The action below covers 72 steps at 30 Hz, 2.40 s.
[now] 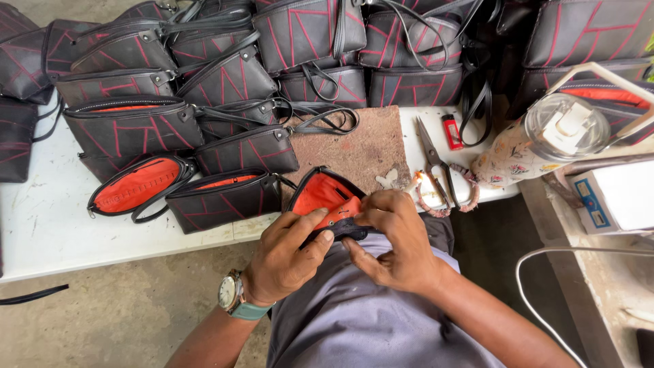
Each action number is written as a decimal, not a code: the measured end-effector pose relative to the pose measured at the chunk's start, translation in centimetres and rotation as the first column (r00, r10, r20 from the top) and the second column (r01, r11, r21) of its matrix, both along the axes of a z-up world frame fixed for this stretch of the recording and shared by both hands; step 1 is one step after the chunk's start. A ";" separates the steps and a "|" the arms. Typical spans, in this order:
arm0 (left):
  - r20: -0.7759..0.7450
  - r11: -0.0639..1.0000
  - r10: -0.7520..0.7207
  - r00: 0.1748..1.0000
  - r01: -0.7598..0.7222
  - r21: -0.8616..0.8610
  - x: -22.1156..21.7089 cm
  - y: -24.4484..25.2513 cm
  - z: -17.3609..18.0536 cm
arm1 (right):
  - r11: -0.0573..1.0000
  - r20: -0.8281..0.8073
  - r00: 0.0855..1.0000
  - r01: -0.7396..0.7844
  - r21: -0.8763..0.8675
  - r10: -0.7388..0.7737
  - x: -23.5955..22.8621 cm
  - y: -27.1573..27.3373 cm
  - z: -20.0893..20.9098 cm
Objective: The person repeatedly picks up small black handbags with red stitching from a table, uses shears to trim threads, and uses a lighter to melt and seal the cut ends. The person then places the finished handbags back on the table.
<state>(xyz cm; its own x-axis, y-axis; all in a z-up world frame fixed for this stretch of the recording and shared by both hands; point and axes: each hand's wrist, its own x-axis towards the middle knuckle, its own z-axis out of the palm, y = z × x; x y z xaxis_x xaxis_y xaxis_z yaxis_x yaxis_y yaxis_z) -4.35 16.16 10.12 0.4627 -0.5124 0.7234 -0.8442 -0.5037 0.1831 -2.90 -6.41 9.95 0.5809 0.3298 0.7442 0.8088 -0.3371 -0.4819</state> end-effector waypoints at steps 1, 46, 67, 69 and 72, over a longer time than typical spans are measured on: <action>0.014 1.000 -0.002 1.000 0.002 -0.010 0.0 -0.1 0.0 | 0.996 -0.019 0.999 -0.029 0.088 0.031 0.1 0.0 0.1; -0.386 0.407 -0.901 -0.199 -0.076 -0.910 0.7 3.6 -3.6 | 0.954 -0.533 0.796 -0.190 0.232 0.288 3.2 0.6 -2.5; -0.791 0.829 -0.269 0.549 -0.287 -0.480 -1.1 -2.8 1.6 | 0.932 -0.489 0.815 -0.160 0.325 0.310 1.4 -1.2 -2.5; -0.809 0.854 -0.171 0.563 -0.325 -0.407 -1.1 -3.0 1.2 | 0.945 -0.562 0.783 -0.097 0.313 0.266 1.3 -1.5 -2.8; -0.868 0.860 -0.102 0.486 -0.395 -0.323 -1.0 -3.1 1.1 | 0.963 -0.581 0.797 0.000 0.271 0.163 1.4 -1.5 -3.1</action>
